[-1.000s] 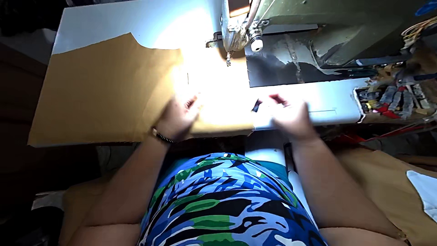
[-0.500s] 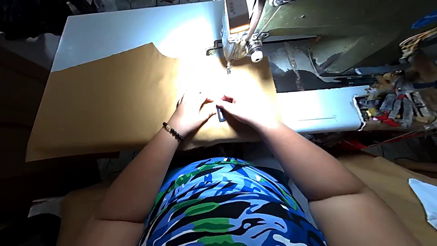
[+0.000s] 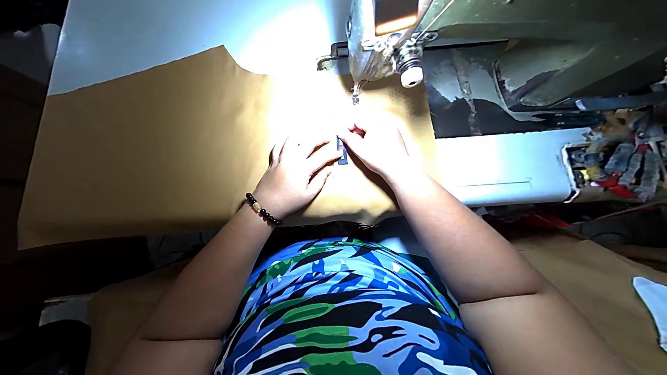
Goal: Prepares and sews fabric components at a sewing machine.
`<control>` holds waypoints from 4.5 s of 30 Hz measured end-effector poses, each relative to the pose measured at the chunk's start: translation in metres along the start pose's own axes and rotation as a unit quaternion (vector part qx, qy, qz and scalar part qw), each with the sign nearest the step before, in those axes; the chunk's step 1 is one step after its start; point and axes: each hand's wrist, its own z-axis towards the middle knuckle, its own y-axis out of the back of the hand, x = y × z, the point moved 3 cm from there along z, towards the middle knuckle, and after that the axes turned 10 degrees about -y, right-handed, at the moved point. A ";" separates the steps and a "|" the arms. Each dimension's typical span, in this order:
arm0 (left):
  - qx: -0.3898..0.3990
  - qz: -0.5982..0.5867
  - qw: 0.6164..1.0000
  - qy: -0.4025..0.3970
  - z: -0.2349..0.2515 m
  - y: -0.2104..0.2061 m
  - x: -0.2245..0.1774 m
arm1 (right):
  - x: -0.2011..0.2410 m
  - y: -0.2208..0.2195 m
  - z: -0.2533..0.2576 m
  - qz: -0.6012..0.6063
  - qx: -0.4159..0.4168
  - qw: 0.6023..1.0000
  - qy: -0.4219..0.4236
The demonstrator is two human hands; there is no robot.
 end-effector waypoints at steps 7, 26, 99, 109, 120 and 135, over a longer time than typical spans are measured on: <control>0.004 0.031 0.999 -0.007 0.001 0.000 -0.003 | 0.000 -0.001 0.002 -0.003 -0.011 1.000 0.006; 0.058 0.013 0.998 0.009 0.009 0.001 -0.001 | -0.001 -0.006 0.001 0.003 -0.041 0.999 0.025; 0.088 0.050 0.995 -0.007 0.088 -0.007 0.018 | -0.175 0.159 -0.077 -0.168 -0.209 0.928 -0.258; 0.095 -0.012 0.995 0.008 0.089 0.004 0.007 | -0.101 0.139 -0.064 -0.122 -0.261 0.958 0.003; -0.054 -0.084 0.995 0.030 0.092 -0.016 0.024 | -0.033 0.031 0.021 -0.018 0.041 0.994 0.095; -0.048 -0.084 0.994 0.053 0.095 -0.015 0.026 | -0.040 0.034 0.020 0.020 0.040 0.995 0.090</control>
